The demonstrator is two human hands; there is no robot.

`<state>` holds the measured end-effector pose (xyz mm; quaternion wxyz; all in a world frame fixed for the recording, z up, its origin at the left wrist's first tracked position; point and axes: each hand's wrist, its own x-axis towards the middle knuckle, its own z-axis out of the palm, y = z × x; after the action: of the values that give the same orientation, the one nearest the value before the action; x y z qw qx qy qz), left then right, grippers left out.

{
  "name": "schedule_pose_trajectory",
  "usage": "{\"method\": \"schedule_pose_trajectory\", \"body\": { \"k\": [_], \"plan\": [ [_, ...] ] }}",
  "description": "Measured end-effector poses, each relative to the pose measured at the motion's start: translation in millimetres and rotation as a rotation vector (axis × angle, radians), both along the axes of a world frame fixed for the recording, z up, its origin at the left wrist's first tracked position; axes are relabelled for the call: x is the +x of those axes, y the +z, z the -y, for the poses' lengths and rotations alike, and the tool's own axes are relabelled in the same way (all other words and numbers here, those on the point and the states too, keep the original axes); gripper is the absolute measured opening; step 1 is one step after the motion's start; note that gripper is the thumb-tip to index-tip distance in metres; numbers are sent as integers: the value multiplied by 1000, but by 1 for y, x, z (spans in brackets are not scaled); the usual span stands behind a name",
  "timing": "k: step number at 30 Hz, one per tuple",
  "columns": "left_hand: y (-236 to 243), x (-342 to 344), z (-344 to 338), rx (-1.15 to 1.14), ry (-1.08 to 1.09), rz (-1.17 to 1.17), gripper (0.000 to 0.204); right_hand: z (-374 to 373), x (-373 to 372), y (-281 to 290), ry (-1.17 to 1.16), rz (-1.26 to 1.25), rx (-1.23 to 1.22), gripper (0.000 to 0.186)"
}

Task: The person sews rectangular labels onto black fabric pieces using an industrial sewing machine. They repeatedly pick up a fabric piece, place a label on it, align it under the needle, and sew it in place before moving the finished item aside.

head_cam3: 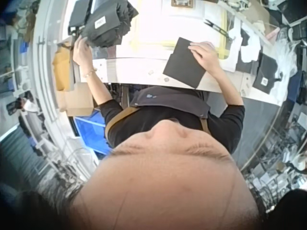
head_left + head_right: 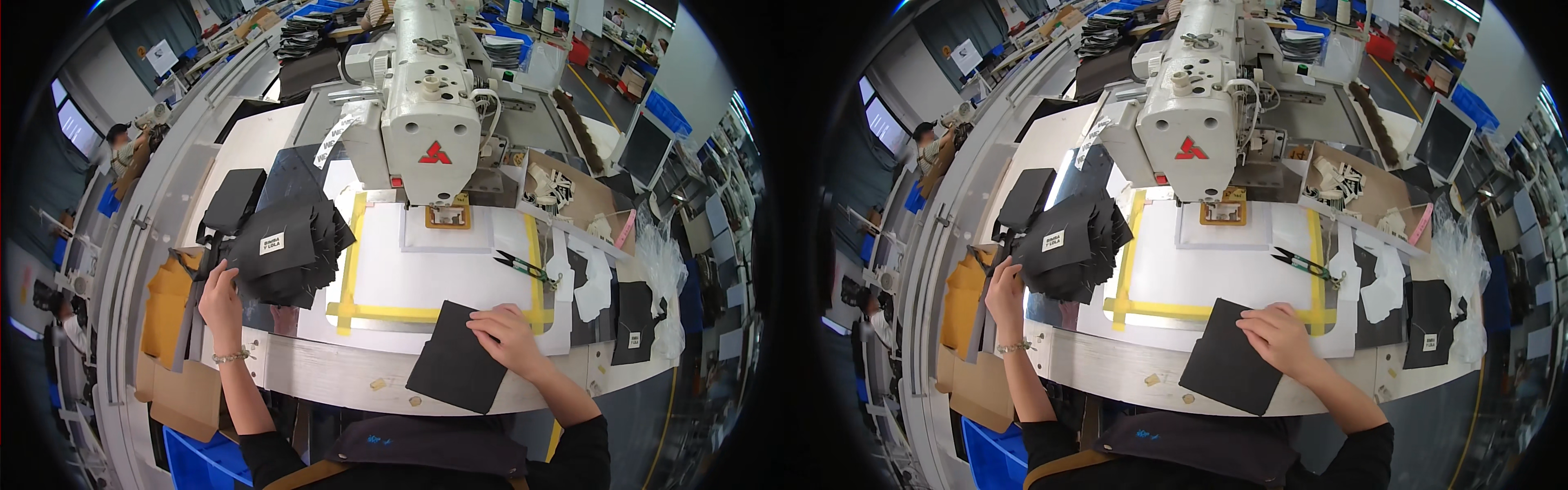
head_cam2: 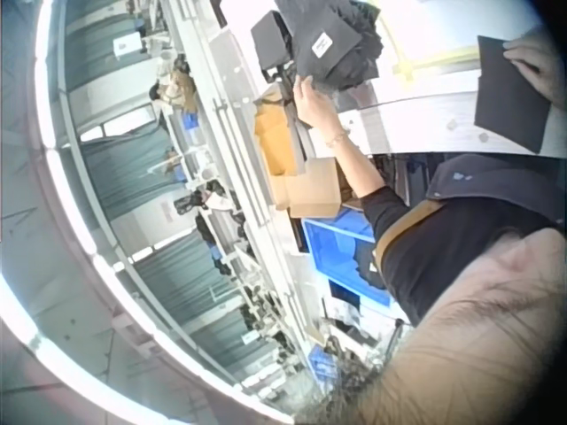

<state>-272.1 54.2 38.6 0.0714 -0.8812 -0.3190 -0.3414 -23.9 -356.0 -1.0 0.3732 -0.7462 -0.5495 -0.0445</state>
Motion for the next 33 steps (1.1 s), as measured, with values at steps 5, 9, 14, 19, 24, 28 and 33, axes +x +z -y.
{"method": "schedule_pose_trajectory", "body": {
  "k": [5, 9, 14, 19, 24, 28, 33],
  "plan": [
    [-5, 11, 23, 47, -175, 73, 20, 17, 25, 13, -215, 234, -11, 22],
    [-10, 46, 52, 61, -444, 72, 20, 34, 51, 20, -396, 379, -54, 19],
    [-20, 107, 96, -66, -785, -29, 20, 51, 96, 14, -492, 293, -189, 16],
    [-24, 173, 140, -92, -1099, -49, 19, 24, 132, 6, -474, 183, -219, 12],
    [-23, 212, 161, -222, -1183, 31, 16, 10, 150, 11, -447, 119, -241, 14],
    [-29, 220, 171, -263, -1217, 35, 15, 39, 162, 39, -522, -7, -309, 12],
    [-38, 218, 173, -398, -1222, 22, 16, 105, 162, 57, -649, -49, -330, 18]
  ]
}}
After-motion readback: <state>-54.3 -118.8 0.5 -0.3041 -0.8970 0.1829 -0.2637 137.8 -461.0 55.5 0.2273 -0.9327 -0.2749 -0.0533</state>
